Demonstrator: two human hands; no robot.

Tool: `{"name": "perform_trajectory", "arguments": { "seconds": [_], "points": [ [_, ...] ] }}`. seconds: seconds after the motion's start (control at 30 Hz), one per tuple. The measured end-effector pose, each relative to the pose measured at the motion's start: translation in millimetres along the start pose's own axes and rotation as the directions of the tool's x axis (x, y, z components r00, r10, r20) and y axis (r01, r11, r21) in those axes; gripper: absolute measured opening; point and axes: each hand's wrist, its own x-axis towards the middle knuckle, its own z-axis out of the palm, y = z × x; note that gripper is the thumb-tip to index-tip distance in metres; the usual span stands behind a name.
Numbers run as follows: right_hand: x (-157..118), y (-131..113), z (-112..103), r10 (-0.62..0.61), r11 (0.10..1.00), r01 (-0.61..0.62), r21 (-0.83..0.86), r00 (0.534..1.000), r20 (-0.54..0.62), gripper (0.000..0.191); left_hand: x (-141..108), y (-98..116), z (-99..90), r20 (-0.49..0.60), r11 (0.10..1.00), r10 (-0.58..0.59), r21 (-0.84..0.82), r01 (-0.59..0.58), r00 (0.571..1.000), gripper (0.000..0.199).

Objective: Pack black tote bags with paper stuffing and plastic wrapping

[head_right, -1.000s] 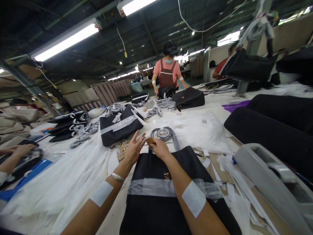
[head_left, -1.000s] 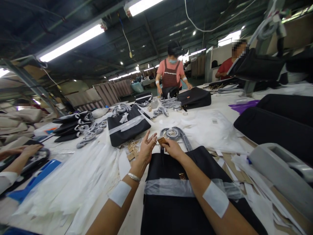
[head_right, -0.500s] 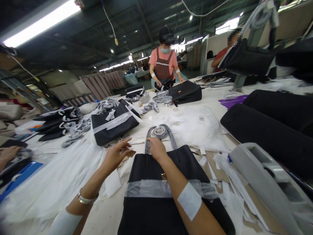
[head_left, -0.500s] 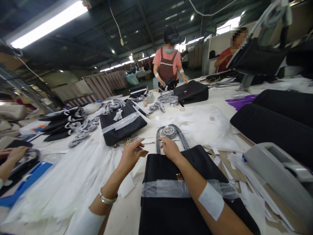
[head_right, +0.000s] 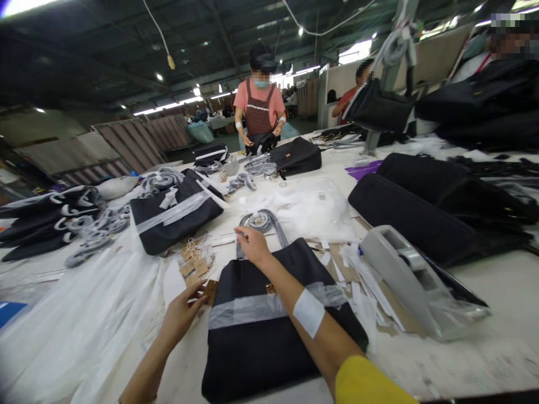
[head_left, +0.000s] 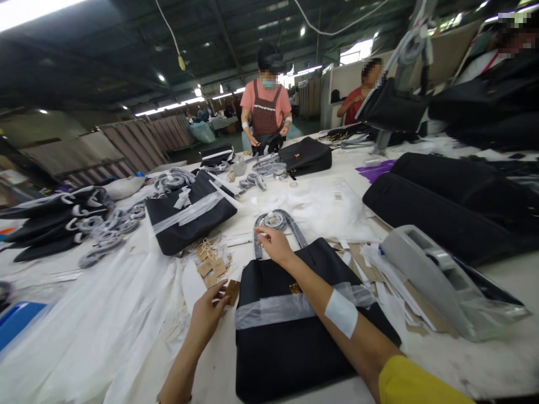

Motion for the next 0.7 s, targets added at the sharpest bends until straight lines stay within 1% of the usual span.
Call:
{"name": "perform_trajectory", "arguments": {
  "seconds": [0.07, 0.13, 0.17, 0.23, 0.3, 0.33, 0.37, 0.43, 0.5, 0.57, 0.6, 0.63, 0.7],
  "points": [
    [1.5, -18.8, -5.0, 0.0, 0.999, -0.001, 0.044, 1.0, 0.014, 0.034, 4.6, -1.9, -5.8, 0.044, 0.999, 0.024, 0.032, -0.025, 0.999, 0.051],
    [-1.3, -42.6, -19.4, -0.032, 0.996, 0.028, 0.085, 0.998, 0.047, 0.035, 8.8, -2.2, -11.6, 0.047, 0.993, 0.045, 0.105, -0.05, 0.998, 0.049],
    [-5.0, -55.0, -30.6, -0.06, 0.994, 0.053, 0.096, 0.996, 0.072, 0.035, 10.4, -0.2, -13.8, 0.026, 0.985, 0.068, 0.159, -0.071, 0.997, 0.047],
    [-17.5, -75.8, -60.1, -0.119, 0.99, 0.109, 0.084, 0.985, 0.125, 0.033, 11.8, 11.4, -15.7, -0.042, 0.95, 0.167, 0.274, -0.15, 0.985, 0.045],
    [-34.3, -84.2, -95.4, -0.108, 0.994, 0.102, 0.048, 0.983, 0.148, 0.03, 10.7, 34.4, -12.7, -0.098, 0.911, 0.291, 0.331, -0.244, 0.952, 0.042],
    [-43.4, -81.9, -113.4, -0.083, 0.996, 0.085, -0.01, 0.988, 0.129, 0.03, 9.5, 49.3, -8.9, -0.097, 0.9, 0.34, 0.323, -0.293, 0.935, 0.04],
    [-52.6, -75.1, -130.5, -0.056, 0.993, 0.065, -0.102, 0.995, 0.087, 0.029, 8.4, 65.6, -3.3, -0.074, 0.898, 0.369, 0.286, -0.335, 0.926, 0.039],
    [-70.1, -50.2, -159.2, -0.005, 0.946, 0.003, -0.325, 1.0, -0.008, 0.028, 7.8, 97.9, 13.3, 0.048, 0.899, 0.406, 0.161, -0.408, 0.913, 0.036],
    [-85.5, -18.4, -177.7, 0.079, 0.863, -0.097, -0.496, 0.995, -0.057, 0.032, 12.5, 123.6, 35.8, 0.187, 0.899, 0.423, 0.033, -0.436, 0.887, 0.034],
    [-97.4, 9.4, -185.8, 0.167, 0.801, -0.176, -0.572, 0.984, -0.068, 0.038, 24.5, 138.6, 60.8, 0.27, 0.903, 0.426, -0.073, -0.422, 0.864, 0.034],
    [-101.9, 19.2, -186.7, 0.2, 0.795, -0.198, -0.574, 0.978, -0.06, 0.041, 33.0, 142.2, 72.9, 0.293, 0.906, 0.424, -0.119, -0.407, 0.857, 0.034],
    [-105.5, 25.8, -186.1, 0.22, 0.802, -0.209, -0.559, 0.974, -0.048, 0.041, 42.5, 143.8, 84.0, 0.308, 0.908, 0.419, -0.16, -0.388, 0.854, 0.034],
    [-111.3, 30.2, -182.5, 0.224, 0.834, -0.205, -0.512, 0.974, -0.026, 0.04, 62.0, 143.7, 101.4, 0.331, 0.916, 0.395, -0.211, -0.341, 0.857, 0.036]
  ]
}}
